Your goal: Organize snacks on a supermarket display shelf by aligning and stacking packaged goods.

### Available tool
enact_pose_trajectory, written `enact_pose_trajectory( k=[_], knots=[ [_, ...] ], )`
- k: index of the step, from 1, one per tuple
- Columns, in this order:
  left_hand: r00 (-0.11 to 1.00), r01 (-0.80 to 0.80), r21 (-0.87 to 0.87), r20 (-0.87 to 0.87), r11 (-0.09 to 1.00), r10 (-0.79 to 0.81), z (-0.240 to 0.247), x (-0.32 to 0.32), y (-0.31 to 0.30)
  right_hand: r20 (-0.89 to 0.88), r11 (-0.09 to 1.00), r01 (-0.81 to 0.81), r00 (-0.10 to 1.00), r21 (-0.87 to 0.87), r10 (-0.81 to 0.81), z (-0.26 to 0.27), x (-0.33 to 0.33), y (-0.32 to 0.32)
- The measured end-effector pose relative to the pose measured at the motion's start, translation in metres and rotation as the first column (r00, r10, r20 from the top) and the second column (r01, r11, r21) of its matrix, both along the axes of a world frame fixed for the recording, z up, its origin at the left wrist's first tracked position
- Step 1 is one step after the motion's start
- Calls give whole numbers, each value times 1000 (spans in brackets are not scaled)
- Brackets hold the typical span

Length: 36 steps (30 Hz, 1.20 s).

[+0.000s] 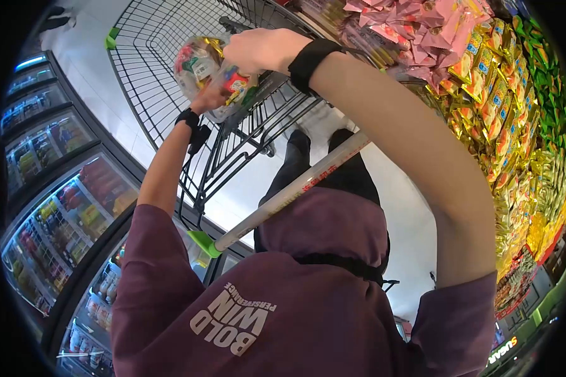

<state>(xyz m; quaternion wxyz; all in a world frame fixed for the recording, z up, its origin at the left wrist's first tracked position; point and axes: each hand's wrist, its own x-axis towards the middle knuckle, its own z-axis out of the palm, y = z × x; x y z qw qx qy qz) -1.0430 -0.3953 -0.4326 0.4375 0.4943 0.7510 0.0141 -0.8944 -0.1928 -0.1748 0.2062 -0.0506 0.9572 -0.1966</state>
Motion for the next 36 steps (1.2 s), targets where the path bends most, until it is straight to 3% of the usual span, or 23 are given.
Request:
enact_pose_trajectory(
  k=[1,3,6,9,12,15,16,19,20,21,23,25,28,31,36],
  knots=[
    [988,56,-24,-140,998,-59,-22,-1,-5,41,1000,2,999,4,-2,-11,-7,-5],
    [970,29,355,-234,934,59,-69,-4,-26,114,1000,0,993,18,-2,-37,-21,-15],
    [984,-112,113,-128,987,126,-53,-1,-12,183,1000,-3,983,-31,9,-81,-44,-26],
    [997,-66,-123,-45,990,61,-67,-4,-7,347,999,-31,937,-42,43,-120,-79,-28],
    [989,-149,18,-21,989,149,-97,-4,-10,422,998,-48,904,-42,61,-178,-102,-30],
    [984,-172,-19,47,985,172,-104,-6,-1,467,998,65,883,-6,-54,-224,-96,-38],
    [975,-197,-43,95,980,200,-108,-5,1,483,992,123,868,12,-114,-224,-93,-40],
    [965,-116,-8,235,993,114,-124,-16,0,474,993,101,873,55,-115,-222,-75,-28],
    [970,-151,-19,191,988,152,-129,-18,1,463,992,115,877,56,-128,-220,-72,-24],
    [971,-185,-31,146,982,188,-124,-23,5,469,970,236,851,65,-239,-219,-69,-24],
    [983,-178,124,-19,976,182,-105,-27,11,487,983,171,855,59,-178,-231,-65,-15],
    [949,-27,428,-273,903,157,-65,-19,9,573,988,129,804,90,-157,-224,-70,-13],
    [951,120,-46,-280,992,-128,-20,-9,32,613,975,200,759,101,-219,-234,-70,-16],
    [951,151,72,-284,986,-125,-40,-10,25,560,954,282,777,99,-287,-231,-69,-23],
    [961,123,216,-269,969,-62,-64,-11,22,457,975,214,874,-62,-163,-200,-63,-16]
  ],
)
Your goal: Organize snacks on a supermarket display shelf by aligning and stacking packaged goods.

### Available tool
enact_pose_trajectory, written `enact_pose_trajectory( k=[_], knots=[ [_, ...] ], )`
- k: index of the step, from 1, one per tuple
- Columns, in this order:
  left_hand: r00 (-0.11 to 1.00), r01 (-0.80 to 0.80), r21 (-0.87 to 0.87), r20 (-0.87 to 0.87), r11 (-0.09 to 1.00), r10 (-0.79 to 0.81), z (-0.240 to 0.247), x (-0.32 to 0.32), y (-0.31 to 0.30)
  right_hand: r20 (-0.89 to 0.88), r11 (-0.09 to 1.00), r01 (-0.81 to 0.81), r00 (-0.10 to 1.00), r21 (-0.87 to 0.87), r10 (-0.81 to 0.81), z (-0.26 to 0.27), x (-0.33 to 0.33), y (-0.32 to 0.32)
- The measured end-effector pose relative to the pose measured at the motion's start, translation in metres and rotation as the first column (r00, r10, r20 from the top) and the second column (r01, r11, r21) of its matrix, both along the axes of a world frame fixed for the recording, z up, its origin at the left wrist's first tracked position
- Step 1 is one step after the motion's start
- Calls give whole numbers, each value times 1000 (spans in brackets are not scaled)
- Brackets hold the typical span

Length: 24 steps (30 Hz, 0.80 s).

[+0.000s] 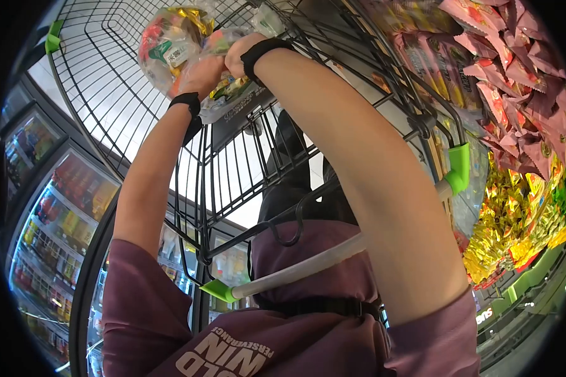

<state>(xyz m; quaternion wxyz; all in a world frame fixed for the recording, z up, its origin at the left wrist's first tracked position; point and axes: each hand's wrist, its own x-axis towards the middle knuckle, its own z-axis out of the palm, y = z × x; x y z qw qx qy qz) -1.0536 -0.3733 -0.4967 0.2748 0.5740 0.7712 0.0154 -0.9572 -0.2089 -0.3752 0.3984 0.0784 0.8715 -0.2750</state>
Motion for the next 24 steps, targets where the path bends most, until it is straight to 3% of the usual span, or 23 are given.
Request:
enact_pose_trajectory(
  k=[2,5,8,9,12,14,16,18,19,22,24],
  knots=[
    [1000,9,-27,-10,1000,-9,4,2,3,-32,1000,-14,999,3,14,27,0,3],
    [997,35,-19,-70,999,-37,19,2,2,56,983,-174,984,61,170,10,-18,2],
    [983,124,-81,-123,989,-133,35,2,5,-11,981,-193,981,16,193,12,-24,5],
    [990,111,20,-89,994,-109,31,0,1,-64,994,-111,992,7,111,35,-20,4],
    [986,168,-21,-7,986,-168,102,-3,10,-88,987,-147,986,-67,141,117,1,14],
    [971,233,49,48,971,-235,153,-2,14,-191,991,-62,981,-114,40,152,30,18],
    [924,308,-75,259,948,-280,211,-2,32,-349,980,97,924,-176,-154,197,72,21],
    [883,380,-134,348,915,-316,286,15,53,-434,960,157,867,-230,-246,219,112,25],
    [856,399,-130,408,908,-318,316,24,61,-439,966,186,864,-177,-247,242,133,27],
    [730,431,-32,600,902,-327,386,54,79,-531,906,301,736,-299,-420,270,198,31],
    [605,445,63,714,893,-352,418,78,90,-510,885,314,728,-345,-457,274,222,33]
  ],
)
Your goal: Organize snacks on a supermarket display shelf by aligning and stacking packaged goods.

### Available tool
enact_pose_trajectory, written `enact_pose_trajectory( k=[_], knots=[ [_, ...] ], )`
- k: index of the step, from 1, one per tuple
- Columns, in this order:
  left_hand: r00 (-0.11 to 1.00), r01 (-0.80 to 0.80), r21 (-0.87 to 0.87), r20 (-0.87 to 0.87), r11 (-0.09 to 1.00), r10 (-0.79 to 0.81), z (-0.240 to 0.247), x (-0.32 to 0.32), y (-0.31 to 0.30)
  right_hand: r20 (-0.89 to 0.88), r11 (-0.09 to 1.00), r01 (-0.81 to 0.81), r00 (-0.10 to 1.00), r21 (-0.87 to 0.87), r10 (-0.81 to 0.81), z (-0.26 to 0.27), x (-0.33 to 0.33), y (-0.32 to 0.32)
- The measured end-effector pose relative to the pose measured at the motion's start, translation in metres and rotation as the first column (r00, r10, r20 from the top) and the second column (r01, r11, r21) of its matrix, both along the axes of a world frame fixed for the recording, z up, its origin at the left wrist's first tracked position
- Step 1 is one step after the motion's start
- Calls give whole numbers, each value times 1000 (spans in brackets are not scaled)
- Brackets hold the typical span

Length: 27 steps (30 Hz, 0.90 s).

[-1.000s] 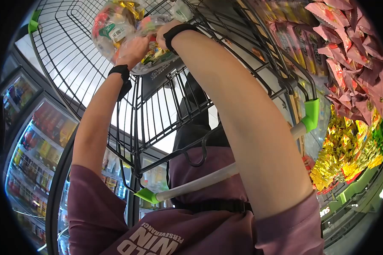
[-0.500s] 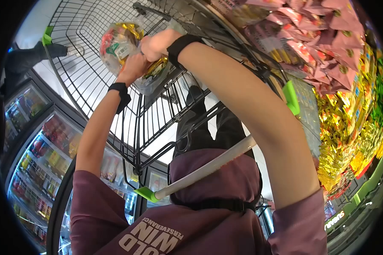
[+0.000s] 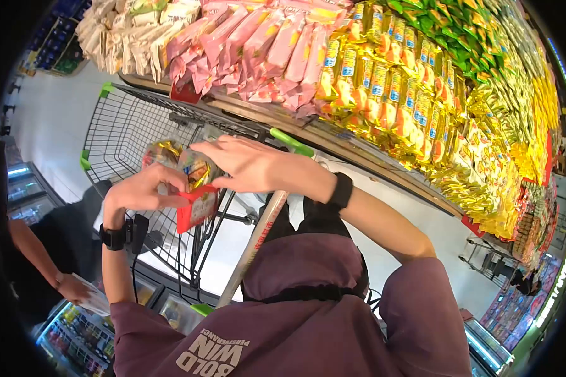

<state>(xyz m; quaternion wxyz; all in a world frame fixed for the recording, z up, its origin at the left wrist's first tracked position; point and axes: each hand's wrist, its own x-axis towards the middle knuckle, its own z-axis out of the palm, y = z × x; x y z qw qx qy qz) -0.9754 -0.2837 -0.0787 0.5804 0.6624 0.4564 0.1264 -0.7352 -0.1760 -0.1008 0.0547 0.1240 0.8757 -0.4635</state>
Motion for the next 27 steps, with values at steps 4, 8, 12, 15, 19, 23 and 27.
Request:
enact_pose_trajectory(
  k=[4,8,12,15,19,23,27],
  knots=[
    [972,83,1,221,997,-81,66,55,35,-205,984,84,972,-154,-115,29,78,2],
    [910,-67,-47,406,997,80,85,116,59,-141,803,188,937,-565,-319,74,148,10],
    [703,-291,-178,627,940,336,84,210,91,-167,577,350,734,-738,-659,102,223,13],
    [650,-467,-193,587,863,483,73,258,106,-210,527,423,598,-737,-774,101,256,26],
    [622,-544,-141,594,827,510,77,298,118,-293,527,524,466,-669,-835,101,289,40],
    [676,-604,-123,444,788,588,97,349,120,-239,493,603,453,-628,-859,106,320,56],
    [559,-682,-130,541,720,628,92,368,128,-143,332,565,353,-755,-925,121,336,64]
  ],
)
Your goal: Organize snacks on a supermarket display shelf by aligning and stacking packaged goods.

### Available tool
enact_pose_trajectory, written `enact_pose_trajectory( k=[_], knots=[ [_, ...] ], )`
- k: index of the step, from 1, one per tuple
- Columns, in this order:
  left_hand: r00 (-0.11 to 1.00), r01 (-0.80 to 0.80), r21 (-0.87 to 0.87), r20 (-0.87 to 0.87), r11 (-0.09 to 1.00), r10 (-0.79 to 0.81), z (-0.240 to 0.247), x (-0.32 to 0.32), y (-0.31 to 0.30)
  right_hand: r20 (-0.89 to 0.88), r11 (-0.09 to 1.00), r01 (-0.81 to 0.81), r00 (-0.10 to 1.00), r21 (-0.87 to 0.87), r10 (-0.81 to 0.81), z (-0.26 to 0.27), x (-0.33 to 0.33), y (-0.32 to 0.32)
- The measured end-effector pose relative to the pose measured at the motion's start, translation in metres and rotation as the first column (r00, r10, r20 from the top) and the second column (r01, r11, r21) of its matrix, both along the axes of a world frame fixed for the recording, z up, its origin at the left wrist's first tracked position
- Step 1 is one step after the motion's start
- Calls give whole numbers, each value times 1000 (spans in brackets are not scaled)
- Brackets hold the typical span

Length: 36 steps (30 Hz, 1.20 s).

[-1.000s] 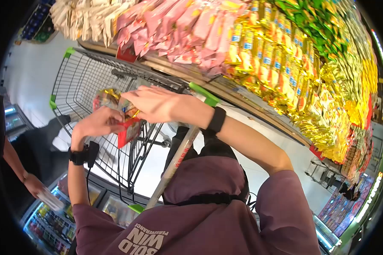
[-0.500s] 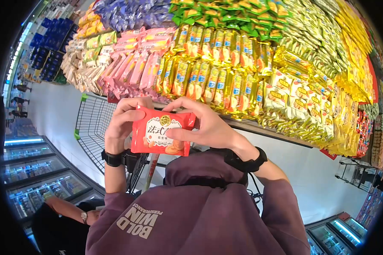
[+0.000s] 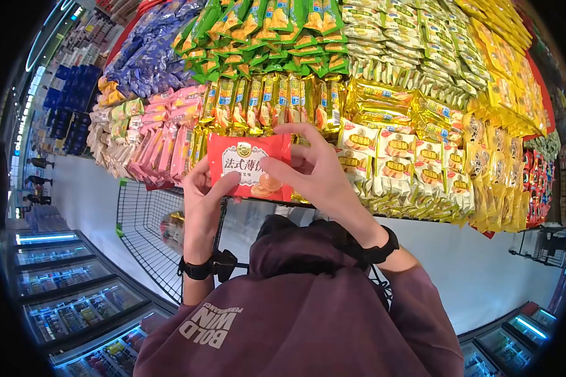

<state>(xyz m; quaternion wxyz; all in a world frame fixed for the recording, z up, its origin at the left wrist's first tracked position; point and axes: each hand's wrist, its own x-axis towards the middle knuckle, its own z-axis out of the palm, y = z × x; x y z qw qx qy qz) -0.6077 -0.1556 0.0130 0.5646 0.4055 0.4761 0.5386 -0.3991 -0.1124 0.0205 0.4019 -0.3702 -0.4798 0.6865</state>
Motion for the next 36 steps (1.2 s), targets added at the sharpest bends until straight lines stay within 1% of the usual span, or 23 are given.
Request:
enact_pose_trajectory(
  k=[3,6,9,10,13,14,16,17,19,20,21,22,23,25,26,27,28,29,30,31,33,35,36],
  knots=[
    [995,-78,51,-60,996,81,-1,13,3,0,994,-81,997,76,81,-5,6,8],
    [984,-64,65,-161,996,74,4,13,3,-19,985,-78,996,151,82,-9,9,11],
    [960,47,368,-273,929,60,-9,0,10,66,883,-81,996,463,57,-16,11,17],
    [971,50,396,-233,917,47,-7,0,12,63,867,-99,995,488,78,-10,11,16],
    [939,119,521,-336,845,75,-5,-4,14,114,729,-113,992,675,48,-12,9,20],
    [929,109,515,-358,851,98,-2,-4,12,119,708,-115,992,697,44,-11,7,20],
    [919,129,551,-379,825,109,-6,-8,12,130,666,-116,991,737,29,-8,5,21],
    [914,142,568,-390,811,112,-8,-8,12,142,707,-123,989,696,32,-8,6,19],
    [942,30,388,-320,921,104,0,-1,0,167,783,-132,985,609,36,-8,7,15],
    [953,-21,287,-284,958,106,5,3,-5,102,862,-107,993,495,64,-8,6,11],
    [965,-35,229,-246,973,92,9,7,-6,33,924,-89,996,371,83,-7,4,8],
    [975,-46,170,-206,984,81,13,11,-6,-37,968,-79,995,238,91,-5,3,6],
    [984,-53,110,-166,993,71,14,15,-6,-44,975,-84,995,206,95,-4,3,6],
    [989,-91,61,-111,994,97,7,18,-4,-59,986,-92,993,141,102,-1,4,6],
    [991,-100,32,-90,994,103,7,21,-3,26,969,-10,1000,245,3,-2,4,5],
    [992,-108,3,-69,994,108,6,23,-2,99,934,62,990,352,-103,-4,3,2],
    [990,-131,11,-53,991,132,5,24,-2,159,880,121,964,459,-215,-5,3,1],
    [987,-154,20,-36,988,155,3,26,-1,278,753,18,923,658,-266,-3,7,2],
    [984,-177,28,-18,984,178,2,27,0,375,586,-117,862,802,-341,0,15,4],
    [983,-184,34,-19,982,185,1,28,0,440,397,-272,787,876,-433,3,20,4],
    [982,-189,45,-23,981,190,-1,30,0,451,252,-374,753,892,-479,2,20,3],
    [984,-177,72,39,982,174,-1,35,0,417,131,-417,730,900,-541,-17,15,7],
    [983,-173,88,70,981,167,-1,37,0,403,164,-380,728,911,-555,-13,14,5]
  ],
)
